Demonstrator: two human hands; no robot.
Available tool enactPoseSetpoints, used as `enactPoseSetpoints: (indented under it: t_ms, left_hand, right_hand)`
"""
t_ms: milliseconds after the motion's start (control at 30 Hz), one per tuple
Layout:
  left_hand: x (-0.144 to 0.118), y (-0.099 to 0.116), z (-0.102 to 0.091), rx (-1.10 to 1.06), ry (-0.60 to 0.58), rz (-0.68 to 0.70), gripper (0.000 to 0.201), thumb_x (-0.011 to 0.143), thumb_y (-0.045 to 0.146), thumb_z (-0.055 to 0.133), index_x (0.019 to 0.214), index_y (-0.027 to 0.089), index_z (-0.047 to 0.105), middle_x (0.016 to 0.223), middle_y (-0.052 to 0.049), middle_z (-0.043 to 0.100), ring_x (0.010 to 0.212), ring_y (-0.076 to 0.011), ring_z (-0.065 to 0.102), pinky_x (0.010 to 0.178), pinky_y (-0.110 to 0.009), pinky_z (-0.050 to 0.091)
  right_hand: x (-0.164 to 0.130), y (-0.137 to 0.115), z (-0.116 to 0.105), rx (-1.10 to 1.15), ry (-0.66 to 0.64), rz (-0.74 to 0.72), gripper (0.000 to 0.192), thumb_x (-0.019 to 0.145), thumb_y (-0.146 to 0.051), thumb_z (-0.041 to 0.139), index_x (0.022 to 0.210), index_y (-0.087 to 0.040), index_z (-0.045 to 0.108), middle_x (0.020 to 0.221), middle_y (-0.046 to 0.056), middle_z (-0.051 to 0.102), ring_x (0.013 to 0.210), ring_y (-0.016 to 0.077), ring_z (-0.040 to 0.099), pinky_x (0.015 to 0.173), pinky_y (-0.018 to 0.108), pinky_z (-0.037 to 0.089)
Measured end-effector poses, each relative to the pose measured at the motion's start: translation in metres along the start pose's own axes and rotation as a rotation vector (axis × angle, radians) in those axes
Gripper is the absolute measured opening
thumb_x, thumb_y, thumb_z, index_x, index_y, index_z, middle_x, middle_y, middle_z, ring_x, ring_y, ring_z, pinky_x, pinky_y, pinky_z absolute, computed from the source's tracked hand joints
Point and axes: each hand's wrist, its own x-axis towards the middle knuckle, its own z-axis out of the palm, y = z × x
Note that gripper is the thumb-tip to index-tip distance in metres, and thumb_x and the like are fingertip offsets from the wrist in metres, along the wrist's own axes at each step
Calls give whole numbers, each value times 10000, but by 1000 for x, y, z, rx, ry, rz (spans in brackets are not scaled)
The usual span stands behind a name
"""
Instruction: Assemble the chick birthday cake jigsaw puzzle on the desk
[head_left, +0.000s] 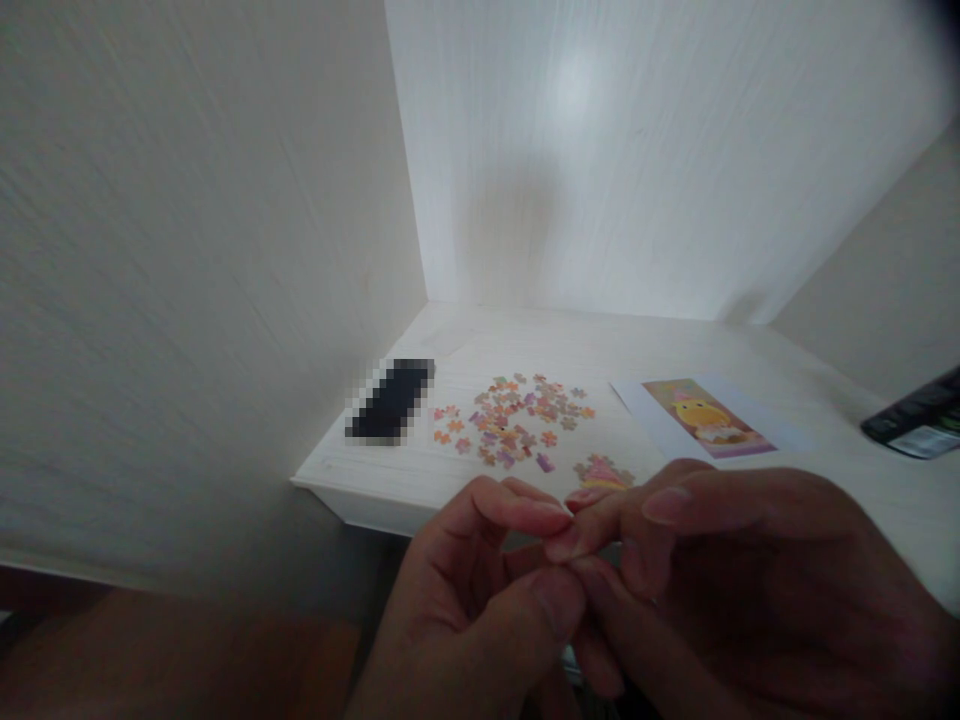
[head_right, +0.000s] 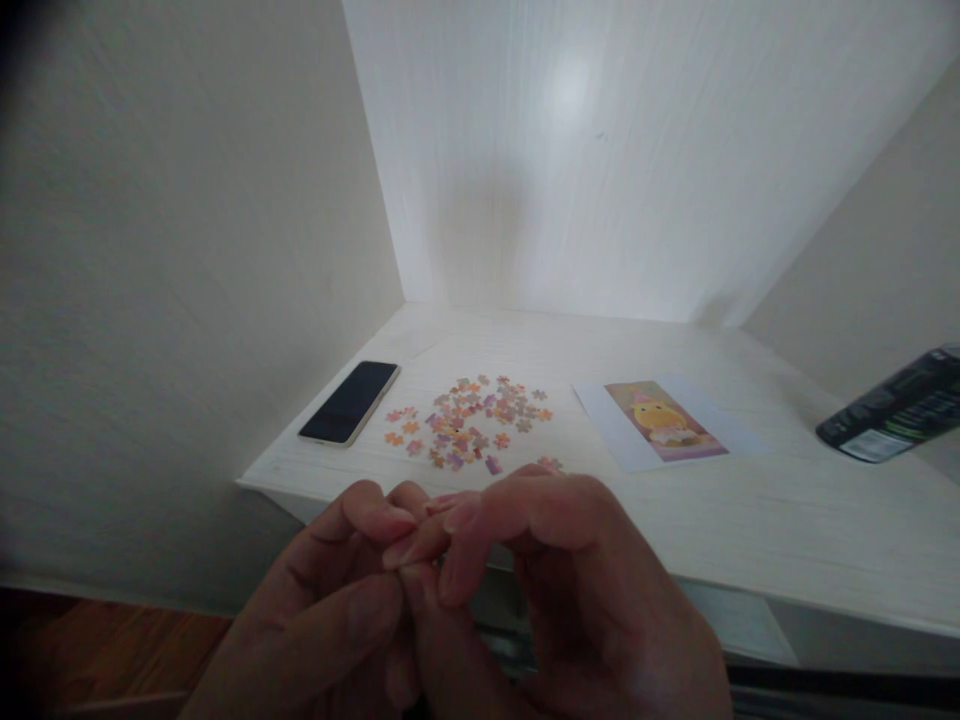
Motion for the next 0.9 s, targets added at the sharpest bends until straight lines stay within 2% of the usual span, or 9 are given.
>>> enactPoseSetpoints:
  t_ms: [100, 167, 233, 333, 500, 633, 767, 900]
  left_hand:
    - [2, -2, -4, 49, 4, 21, 195, 820, 216, 688, 993, 273, 620, 789, 43, 688, 602, -50, 647, 479, -76, 496]
    - [3, -3, -6, 103, -6, 33, 225, 841, 202, 662, 1046, 289, 629, 740, 43, 686, 594, -53, 643, 474, -87, 517]
    - [4, -4, -8, 139, -21, 43, 241, 852, 192, 643, 1069, 299, 635, 748, 40, 689, 619, -71, 650, 470, -128, 549]
    - [6, -3, -10, 176, -11, 85, 237, 862, 182, 619, 1065, 301, 643, 825, 25, 693, 696, -112, 670, 440, -174, 566]
    - [8, 1, -11, 229, 50, 141, 206, 886, 225, 592, 1079, 280, 641, 776, 14, 682, 531, -78, 623, 424, -161, 548]
    - [8, 4, -13, 240, 85, 155, 188, 876, 238, 610, 1060, 261, 636, 706, 24, 663, 490, -82, 612, 397, -159, 533]
    - [9, 4, -15, 248, 105, 175, 192, 864, 257, 628, 1054, 240, 609, 687, 25, 648, 451, -77, 589, 376, -151, 514]
    - [7, 3, -18, 342, 121, 260, 211, 876, 244, 608, 1085, 259, 582, 713, 26, 646, 513, -91, 617, 386, -159, 531]
  right_hand:
    - [14, -12, -5, 231, -64, 239, 209, 797, -201, 734, 871, -265, 550, 789, -18, 611, 554, 130, 611, 486, 255, 537]
    - [22, -17, -7, 352, -87, 353, 223, 791, -212, 740, 888, -258, 544, 789, -26, 610, 581, 131, 619, 485, 245, 537]
    - [26, -19, -9, 417, -65, 408, 251, 770, -217, 758, 898, -253, 546, 804, -24, 620, 647, 141, 636, 539, 254, 553]
    - [26, -19, -9, 426, -45, 434, 273, 741, -204, 774, 906, -249, 562, 833, -13, 640, 695, 148, 649, 611, 271, 563]
    - [24, -22, -11, 417, -72, 431, 296, 738, -181, 758, 960, -277, 587, 912, -2, 674, 800, 186, 680, 707, 328, 572]
    - [23, -22, -13, 437, -105, 441, 326, 749, -173, 733, 1012, -300, 589, 1004, 10, 682, 943, 232, 679, 815, 407, 561]
    - [21, -21, -14, 483, -127, 459, 377, 745, -161, 706, 1070, -307, 580, 1113, 27, 671, 1094, 265, 632, 943, 470, 504]
    - [21, -22, -15, 572, -217, 445, 338, 777, -179, 643, 1081, -318, 590, 1193, 35, 654, 1188, 276, 576, 1038, 513, 418]
